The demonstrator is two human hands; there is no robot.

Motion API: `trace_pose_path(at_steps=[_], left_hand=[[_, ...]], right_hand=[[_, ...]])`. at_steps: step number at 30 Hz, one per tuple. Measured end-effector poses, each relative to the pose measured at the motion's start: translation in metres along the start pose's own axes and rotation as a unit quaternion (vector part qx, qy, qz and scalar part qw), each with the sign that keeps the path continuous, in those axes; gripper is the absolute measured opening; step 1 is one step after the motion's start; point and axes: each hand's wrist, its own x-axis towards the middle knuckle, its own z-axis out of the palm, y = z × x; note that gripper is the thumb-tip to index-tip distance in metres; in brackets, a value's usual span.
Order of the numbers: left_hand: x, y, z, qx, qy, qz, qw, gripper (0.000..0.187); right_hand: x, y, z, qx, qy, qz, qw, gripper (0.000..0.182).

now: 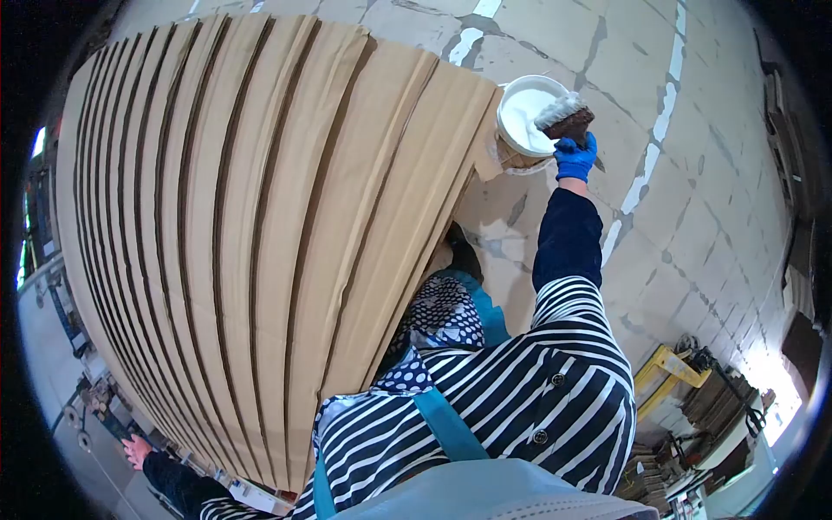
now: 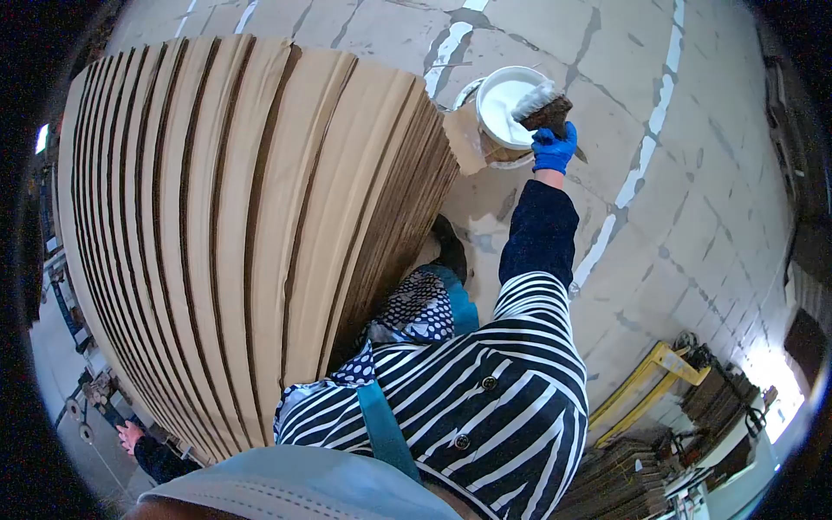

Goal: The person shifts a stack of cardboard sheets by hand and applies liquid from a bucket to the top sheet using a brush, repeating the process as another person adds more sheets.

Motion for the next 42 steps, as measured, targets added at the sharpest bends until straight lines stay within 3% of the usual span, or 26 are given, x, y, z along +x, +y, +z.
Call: trace_pose_path(at_steps=[2, 7, 9, 10, 11, 13, 14, 15, 17, 18, 20, 23, 24, 25, 26, 27, 28, 29, 30, 31, 32, 33, 34, 36, 40, 42], left_hand=[[-0.001, -0.003, 0.010, -0.010, -0.002, -0.003, 1.000, 0.051], [-0.013, -0.013, 0.032, -0.021, -0.017, -0.010, 1.000, 0.051], [-0.016, -0.017, 0.044, -0.023, -0.021, -0.017, 0.999, 0.051], [-0.020, -0.019, 0.048, -0.022, -0.023, -0.023, 0.999, 0.051], [-0.025, -0.021, 0.050, -0.023, -0.026, -0.027, 0.999, 0.051], [-0.033, -0.024, 0.049, -0.020, -0.039, -0.021, 0.999, 0.052], [-0.036, -0.027, 0.051, -0.020, -0.043, -0.026, 0.999, 0.052], [-0.038, -0.031, 0.057, -0.025, -0.028, -0.026, 0.999, 0.051], [-0.040, -0.043, 0.072, -0.034, -0.003, -0.031, 0.999, 0.051], [-0.030, -0.049, 0.085, -0.053, 0.004, 0.008, 0.999, 0.050], [-0.018, -0.074, 0.099, -0.163, -0.013, 0.126, 0.978, 0.049], [-0.022, -0.080, 0.145, -0.261, 0.085, 0.219, 0.936, 0.048], [-0.051, -0.066, 0.098, -0.296, 0.039, 0.043, 0.954, 0.047], [-0.106, -0.058, -0.008, -0.295, -0.054, 0.032, 0.953, 0.046], [-0.055, -0.059, 0.079, -0.218, -0.007, 0.015, 0.976, 0.046], [-0.043, -0.056, 0.114, -0.182, 0.034, -0.013, 0.983, 0.046], [-0.050, -0.050, 0.116, -0.169, 0.005, -0.034, 0.985, 0.049], [-0.047, -0.044, 0.127, -0.180, 0.007, -0.036, 0.983, 0.049], [-0.047, -0.037, 0.132, -0.201, 0.013, -0.027, 0.979, 0.049], [-0.042, -0.029, 0.140, -0.226, 0.039, -0.028, 0.973, 0.048], [-0.040, -0.021, 0.142, -0.232, 0.062, -0.017, 0.970, 0.046], [-0.036, -0.008, 0.153, -0.258, 0.059, -0.011, 0.964, 0.045], [-0.036, -0.003, 0.154, -0.280, 0.061, -0.005, 0.958, 0.044], [-0.022, 0.010, 0.166, -0.292, 0.037, -0.005, 0.956, 0.046], [-0.004, 0.019, 0.169, -0.351, 0.002, -0.022, 0.936, 0.049], [0.006, 0.024, 0.172, -0.381, 0.015, -0.040, 0.924, 0.049]], right_hand=[[-0.009, -0.003, -0.001, -0.009, -0.082, -0.041, 0.996, 0.023], [-0.048, 0.003, 0.051, -0.013, -0.071, -0.132, 0.989, 0.021], [-0.060, 0.015, 0.064, -0.251, -0.122, -0.275, 0.920, 0.019], [-0.052, 0.019, 0.057, -0.321, -0.105, -0.250, 0.907, 0.018], [-0.047, 0.023, 0.051, -0.437, -0.145, -0.288, 0.839, 0.017], [-0.045, 0.037, 0.047, -0.577, -0.195, -0.525, 0.594, 0.016], [-0.020, 0.042, 0.029, -0.642, -0.195, -0.516, 0.533, 0.020], [-0.002, 0.048, 0.008, -0.639, -0.237, -0.477, 0.556, 0.026], [-0.031, 0.039, 0.024, -0.778, -0.243, -0.463, 0.347, 0.027], [-0.038, 0.035, 0.028, -0.815, -0.240, -0.449, 0.277, 0.023], [-0.039, 0.032, 0.024, -0.745, -0.296, -0.421, 0.424, 0.028], [-0.044, 0.018, 0.030, -0.673, -0.225, -0.350, 0.612, 0.035], [-0.060, 0.005, 0.052, -0.681, -0.247, -0.278, 0.630, 0.038], [-0.055, -0.007, 0.057, -0.697, -0.266, -0.304, 0.592, 0.040], [-0.088, -0.012, 0.082, -0.707, -0.247, -0.341, 0.568, 0.039], [-0.090, -0.021, 0.095, -0.740, -0.258, -0.465, 0.411, 0.037], [-0.091, -0.028, 0.118, -0.680, -0.265, -0.397, 0.557, 0.035], [-0.114, -0.047, 0.144, -0.716, -0.268, -0.422, 0.487, 0.035], [-0.152, -0.054, 0.172, -0.665, -0.319, -0.489, 0.465, 0.036], [-0.163, -0.061, 0.201, -0.667, -0.302, -0.439, 0.521, 0.034], [-0.204, -0.062, 0.229, -0.636, -0.368, -0.632, 0.247, 0.036], [-0.246, -0.046, 0.258, -0.604, -0.379, -0.676, 0.185, 0.036], [-0.301, -0.025, 0.285, -0.582, -0.395, -0.672, 0.231, 0.035], [-0.385, 0.025, 0.326, -0.517, -0.386, -0.737, 0.204, 0.029], [-0.511, 0.125, 0.369, -0.342, -0.506, -0.778, 0.145, 0.028], [-0.567, 0.181, 0.381, -0.304, -0.619, -0.706, 0.164, 0.030]])
